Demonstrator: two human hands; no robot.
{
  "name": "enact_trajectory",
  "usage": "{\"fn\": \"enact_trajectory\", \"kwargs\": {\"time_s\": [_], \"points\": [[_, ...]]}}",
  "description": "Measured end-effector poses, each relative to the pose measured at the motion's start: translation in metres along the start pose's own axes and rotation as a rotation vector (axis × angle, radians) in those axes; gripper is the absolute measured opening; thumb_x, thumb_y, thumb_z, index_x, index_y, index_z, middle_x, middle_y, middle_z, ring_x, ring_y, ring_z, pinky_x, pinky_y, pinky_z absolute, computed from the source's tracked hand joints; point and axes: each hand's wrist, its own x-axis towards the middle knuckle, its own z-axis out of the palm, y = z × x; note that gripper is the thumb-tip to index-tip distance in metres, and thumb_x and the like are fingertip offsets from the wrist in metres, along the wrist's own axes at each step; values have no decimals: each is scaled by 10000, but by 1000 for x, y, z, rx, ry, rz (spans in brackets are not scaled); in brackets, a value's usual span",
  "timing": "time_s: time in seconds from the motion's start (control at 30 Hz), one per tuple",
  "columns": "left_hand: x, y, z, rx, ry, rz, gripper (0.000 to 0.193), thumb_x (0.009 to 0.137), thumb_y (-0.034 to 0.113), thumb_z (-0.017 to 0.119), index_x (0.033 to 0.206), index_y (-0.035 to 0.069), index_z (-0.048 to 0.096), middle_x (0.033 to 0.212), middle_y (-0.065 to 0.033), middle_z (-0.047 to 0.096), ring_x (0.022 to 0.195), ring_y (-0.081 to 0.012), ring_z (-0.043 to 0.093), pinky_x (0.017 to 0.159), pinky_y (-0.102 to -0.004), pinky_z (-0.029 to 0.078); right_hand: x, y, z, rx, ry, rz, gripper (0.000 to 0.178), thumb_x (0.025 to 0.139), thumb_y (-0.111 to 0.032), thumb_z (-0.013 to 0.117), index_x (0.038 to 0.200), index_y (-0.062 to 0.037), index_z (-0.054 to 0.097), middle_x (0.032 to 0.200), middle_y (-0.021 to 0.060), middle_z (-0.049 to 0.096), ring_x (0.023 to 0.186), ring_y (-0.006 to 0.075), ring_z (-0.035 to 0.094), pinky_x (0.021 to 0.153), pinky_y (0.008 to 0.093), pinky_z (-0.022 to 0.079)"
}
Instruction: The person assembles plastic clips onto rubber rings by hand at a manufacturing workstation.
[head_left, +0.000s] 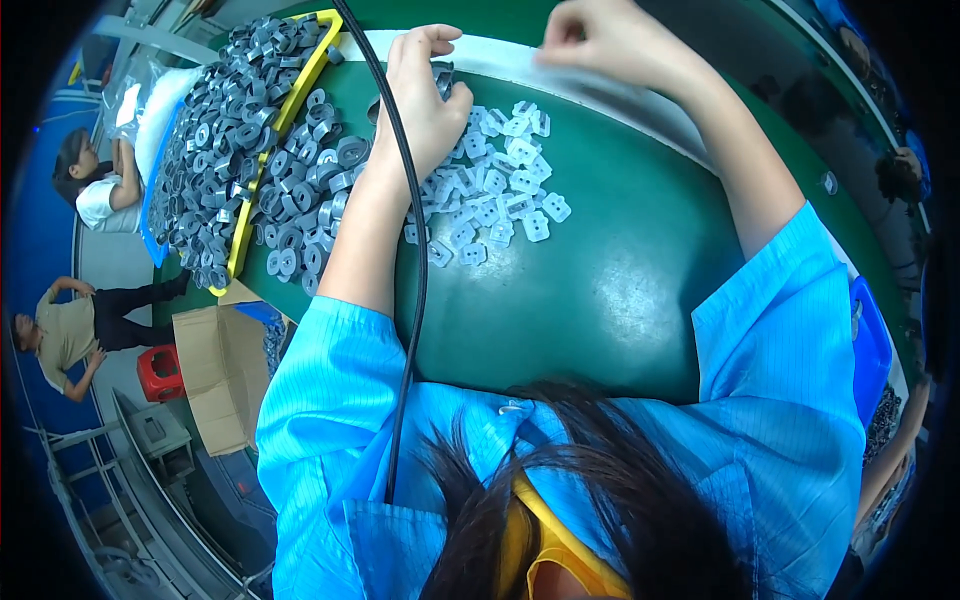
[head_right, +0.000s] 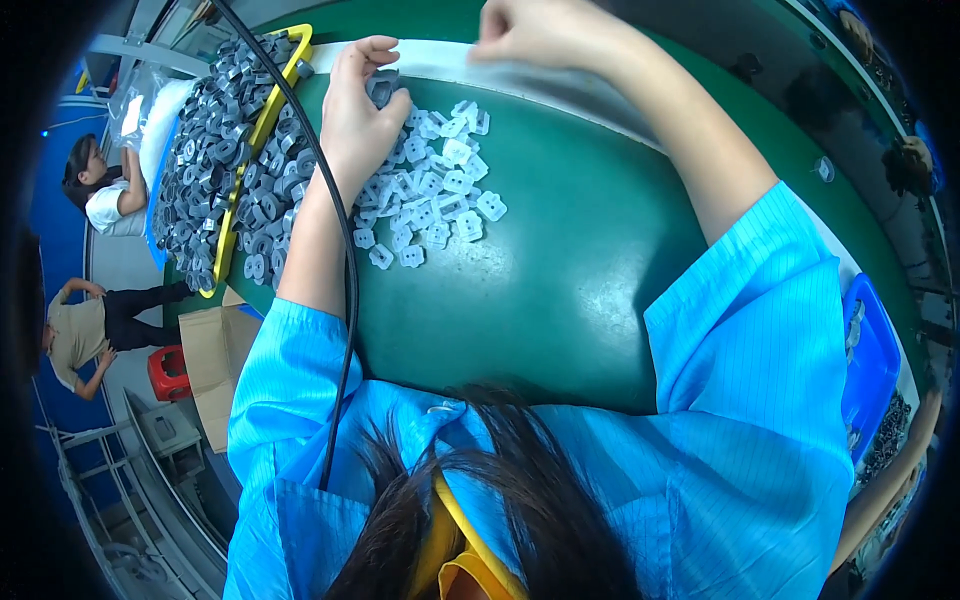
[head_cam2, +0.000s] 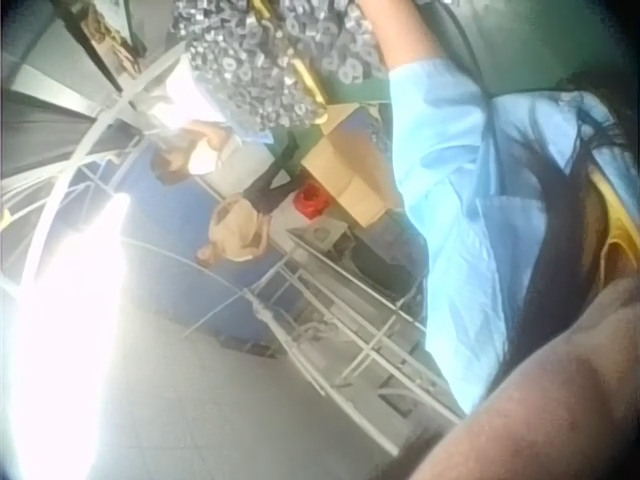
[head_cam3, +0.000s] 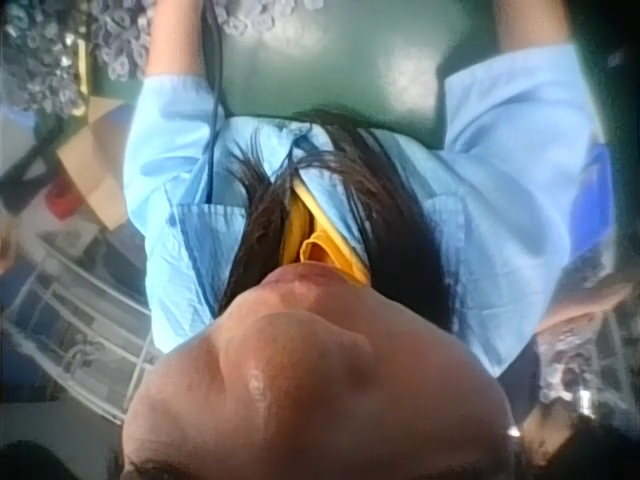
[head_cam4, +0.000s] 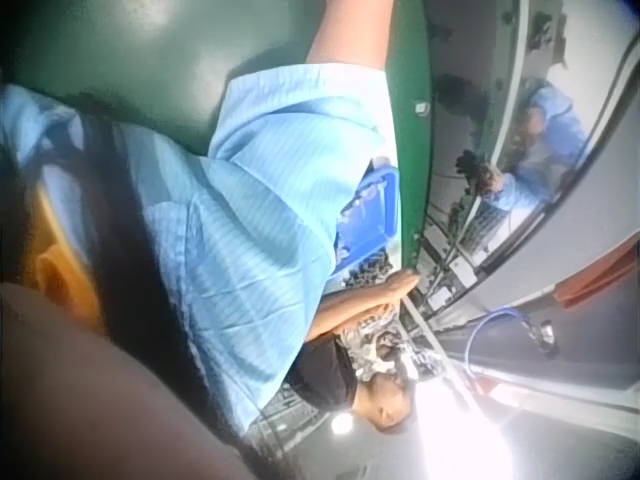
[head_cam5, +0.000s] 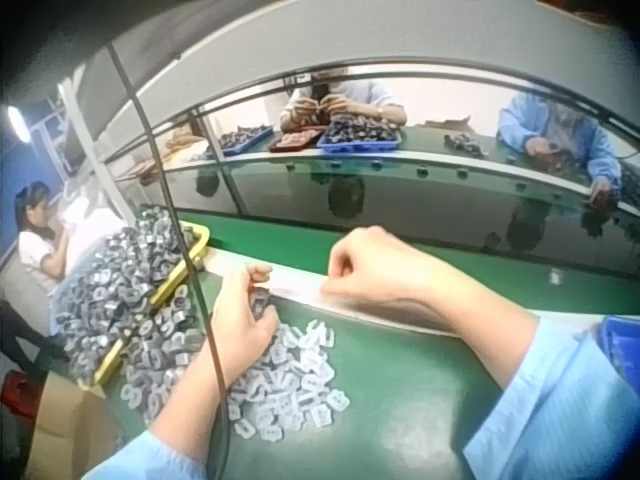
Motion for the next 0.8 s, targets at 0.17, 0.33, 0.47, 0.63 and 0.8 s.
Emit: {"fn": "enact_trajectory", "kwargs": {"time_s": [0.17,0.33,0.47,0.63,0.8], "points": [[-6,-3,2,496,65,228,562,749,111,679,1255,-28,476,1142,-219,529,1037,-376,552,898,-436,468,-12,-14,19,-42,-243,-114,239,733,-179,771,711,16,633,650,107,618,614,192,605,593,325,481],[-6,6,-5,589,-166,-130,427,816,223,678,1158,-26,618,1047,-235,625,983,-386,616,876,-444,488,-8,-14,10,202,-245,-15,194,751,-151,718,834,18,672,761,139,690,710,221,668,663,335,519],[-5,-2,-7,269,-61,-52,364,815,209,699,1154,81,661,1009,-134,654,898,-277,653,797,-340,505,8,4,28,632,-169,4,197,815,-136,716,946,9,690,800,62,694,738,138,651,642,266,508],[-1,8,-1,-99,-6,-154,363,789,82,716,1144,34,660,1000,-77,601,810,-164,680,737,-248,506,11,9,25,1147,-191,336,232,859,-119,707,1022,44,679,853,71,679,711,106,615,638,205,504],[-6,11,10,-374,-28,-253,388,779,36,733,1128,-37,579,1042,-85,620,813,-144,665,724,-235,519,10,-6,24,898,-86,206,174,855,-111,699,955,32,696,798,63,678,661,96,591,601,216,481]]}}
